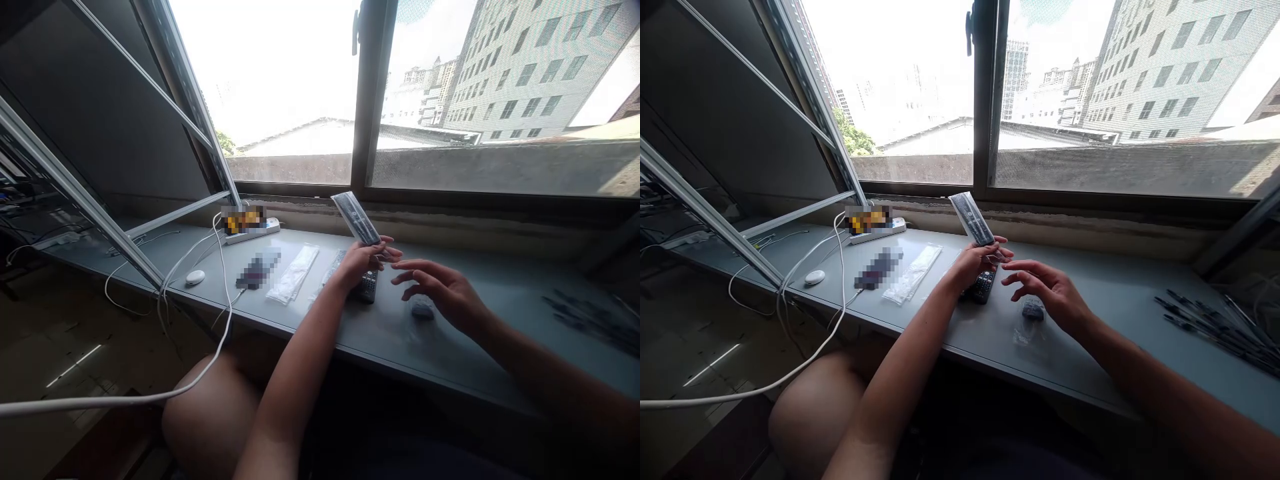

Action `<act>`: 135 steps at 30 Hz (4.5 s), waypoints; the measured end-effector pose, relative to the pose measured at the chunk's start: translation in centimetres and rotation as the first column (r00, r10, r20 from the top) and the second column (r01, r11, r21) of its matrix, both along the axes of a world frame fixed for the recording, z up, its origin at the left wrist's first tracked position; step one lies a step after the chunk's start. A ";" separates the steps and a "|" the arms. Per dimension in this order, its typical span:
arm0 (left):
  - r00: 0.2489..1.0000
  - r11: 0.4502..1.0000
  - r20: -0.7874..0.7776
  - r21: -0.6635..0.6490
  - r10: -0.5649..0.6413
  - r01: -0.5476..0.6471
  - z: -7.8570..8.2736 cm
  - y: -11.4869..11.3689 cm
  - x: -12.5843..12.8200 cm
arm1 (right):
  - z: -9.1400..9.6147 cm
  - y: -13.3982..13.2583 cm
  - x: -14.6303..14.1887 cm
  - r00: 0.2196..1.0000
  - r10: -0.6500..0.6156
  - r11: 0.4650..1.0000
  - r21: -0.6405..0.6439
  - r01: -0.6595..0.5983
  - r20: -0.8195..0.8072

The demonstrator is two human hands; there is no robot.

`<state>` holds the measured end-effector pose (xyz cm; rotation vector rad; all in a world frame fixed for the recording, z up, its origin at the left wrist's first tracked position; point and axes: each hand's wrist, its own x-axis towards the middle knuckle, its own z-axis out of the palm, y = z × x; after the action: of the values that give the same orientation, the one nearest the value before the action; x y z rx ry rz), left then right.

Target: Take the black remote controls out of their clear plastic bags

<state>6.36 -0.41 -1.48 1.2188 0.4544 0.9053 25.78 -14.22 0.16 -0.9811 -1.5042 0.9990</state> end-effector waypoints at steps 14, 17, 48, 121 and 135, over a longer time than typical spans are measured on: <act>0.928 0.874 -0.289 0.480 0.235 -0.072 -0.4 -0.4 0.2 | -0.7 1.2 0.0 0.969 -0.226 0.974 0.045 0.223 0.100; 0.891 0.799 -0.340 0.600 0.302 -0.041 -1.0 -0.1 0.3 | -0.8 1.3 0.2 0.956 -0.254 0.967 0.023 0.253 0.145; 0.787 0.804 -0.448 0.586 0.423 -0.099 -0.1 -0.2 -0.4 | -0.6 1.7 1.2 0.930 -0.258 0.937 -0.167 0.307 0.262; -0.189 0.631 -0.691 0.718 0.698 -0.294 0.5 2.3 -9.6 | -5.8 3.1 2.5 0.516 -0.157 0.985 0.170 0.022 0.842; 0.656 0.320 -0.223 0.947 0.721 -0.030 1.5 -1.8 -2.1 | -3.2 1.8 1.4 0.678 -0.377 0.902 0.415 0.117 0.630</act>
<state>4.23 -2.18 0.07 2.5906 0.9269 1.2281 27.14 -12.47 -3.09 -1.3457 -1.9989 0.1060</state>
